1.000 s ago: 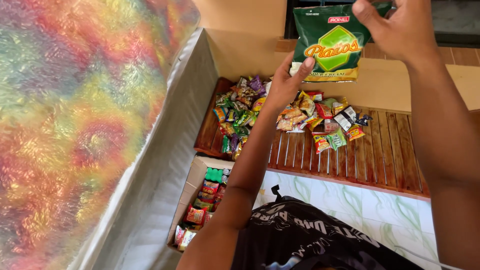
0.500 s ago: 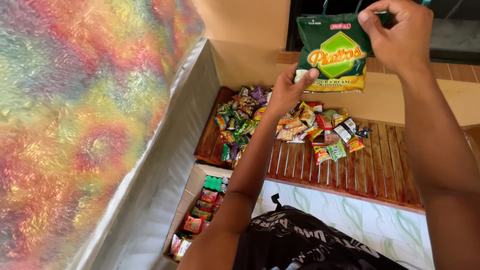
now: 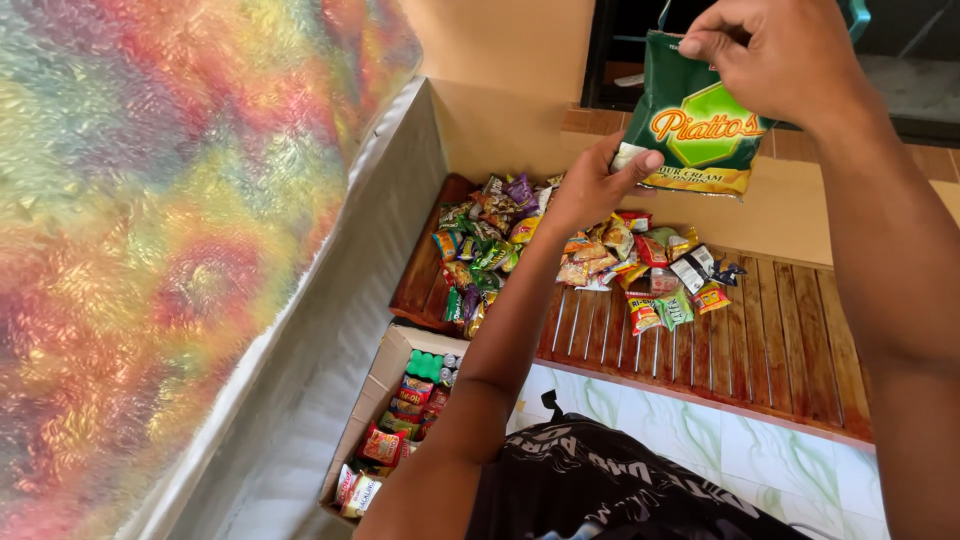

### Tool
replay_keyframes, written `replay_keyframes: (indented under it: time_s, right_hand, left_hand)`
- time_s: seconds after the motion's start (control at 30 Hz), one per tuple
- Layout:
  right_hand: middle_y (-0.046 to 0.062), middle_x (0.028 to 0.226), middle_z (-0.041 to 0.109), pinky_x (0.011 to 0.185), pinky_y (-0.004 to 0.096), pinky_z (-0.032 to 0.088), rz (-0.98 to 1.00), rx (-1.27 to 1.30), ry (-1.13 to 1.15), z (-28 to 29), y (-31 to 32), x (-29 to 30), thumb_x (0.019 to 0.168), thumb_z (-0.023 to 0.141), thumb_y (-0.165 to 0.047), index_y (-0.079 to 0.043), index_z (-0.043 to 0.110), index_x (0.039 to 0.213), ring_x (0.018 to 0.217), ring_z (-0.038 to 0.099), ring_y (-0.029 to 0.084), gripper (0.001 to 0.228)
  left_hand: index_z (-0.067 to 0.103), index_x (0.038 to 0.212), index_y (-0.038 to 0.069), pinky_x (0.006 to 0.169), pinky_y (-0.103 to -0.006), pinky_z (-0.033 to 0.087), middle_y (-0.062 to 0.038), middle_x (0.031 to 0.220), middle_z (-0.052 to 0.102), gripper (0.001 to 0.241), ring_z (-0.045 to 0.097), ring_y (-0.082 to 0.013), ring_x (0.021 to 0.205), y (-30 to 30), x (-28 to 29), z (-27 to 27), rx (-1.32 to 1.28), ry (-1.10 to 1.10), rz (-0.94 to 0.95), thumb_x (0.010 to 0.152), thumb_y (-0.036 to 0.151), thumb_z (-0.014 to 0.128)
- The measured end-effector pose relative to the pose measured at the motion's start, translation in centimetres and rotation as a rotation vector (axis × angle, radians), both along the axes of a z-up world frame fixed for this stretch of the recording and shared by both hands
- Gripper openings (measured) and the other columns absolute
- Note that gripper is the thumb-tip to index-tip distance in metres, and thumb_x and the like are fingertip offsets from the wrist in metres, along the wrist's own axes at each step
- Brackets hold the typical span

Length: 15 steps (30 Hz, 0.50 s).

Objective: The person is sorting various snack bags and placing them into a cardboard box.

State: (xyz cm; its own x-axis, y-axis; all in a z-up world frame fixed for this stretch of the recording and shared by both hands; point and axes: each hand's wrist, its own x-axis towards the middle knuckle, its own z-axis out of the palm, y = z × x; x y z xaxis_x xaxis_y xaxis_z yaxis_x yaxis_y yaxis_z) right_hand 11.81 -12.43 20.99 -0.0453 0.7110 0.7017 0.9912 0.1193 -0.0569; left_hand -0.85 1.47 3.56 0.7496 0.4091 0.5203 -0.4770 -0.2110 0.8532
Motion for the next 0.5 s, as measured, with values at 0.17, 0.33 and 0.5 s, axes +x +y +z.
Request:
replay_keyframes:
  time_s: [0.17, 0.33, 0.5]
  right_hand:
    - [0.011, 0.078, 0.07, 0.056, 0.033, 0.046, -0.074, 0.071, -0.081, -1.3, -0.1, 0.6, 0.102, 0.078, -0.008, -0.002, 0.079, 0.103, 0.061, 0.061, 0.021, 0.005]
    - [0.011, 0.089, 0.073, 0.073, 0.033, 0.051, -0.066, 0.271, -0.215, -1.7, -1.9, 1.4, 0.111, 0.08, -0.009, 0.002, 0.074, 0.104, 0.082, 0.067, 0.021, 0.014]
    - [0.01, 0.1, 0.069, 0.081, 0.03, 0.052, 0.2, 0.118, 0.269, -5.1, -1.8, 5.6, 0.112, 0.07, -0.005, 0.006, 0.067, 0.111, 0.093, 0.064, 0.015, 0.012]
  left_hand:
    - [0.061, 0.129, -0.002, 0.078, -0.0326, 0.068, -0.006, 0.108, 0.072, 0.052, 0.07, -0.0119, 0.094, 0.5, 0.3, -0.6, -0.074, -0.018, -0.078, 0.098, 0.04, 0.068]
    - [0.069, 0.125, -0.004, 0.073, -0.0307, 0.064, -0.004, 0.102, 0.069, 0.051, 0.067, -0.011, 0.088, 3.0, 1.6, -4.1, -0.211, -0.033, 0.031, 0.104, 0.043, 0.065]
    - [0.064, 0.13, -0.002, 0.076, -0.0326, 0.06, -0.008, 0.106, 0.068, 0.055, 0.068, -0.0162, 0.086, 2.9, 1.9, -4.9, -0.294, -0.026, -0.048, 0.103, 0.045, 0.068]
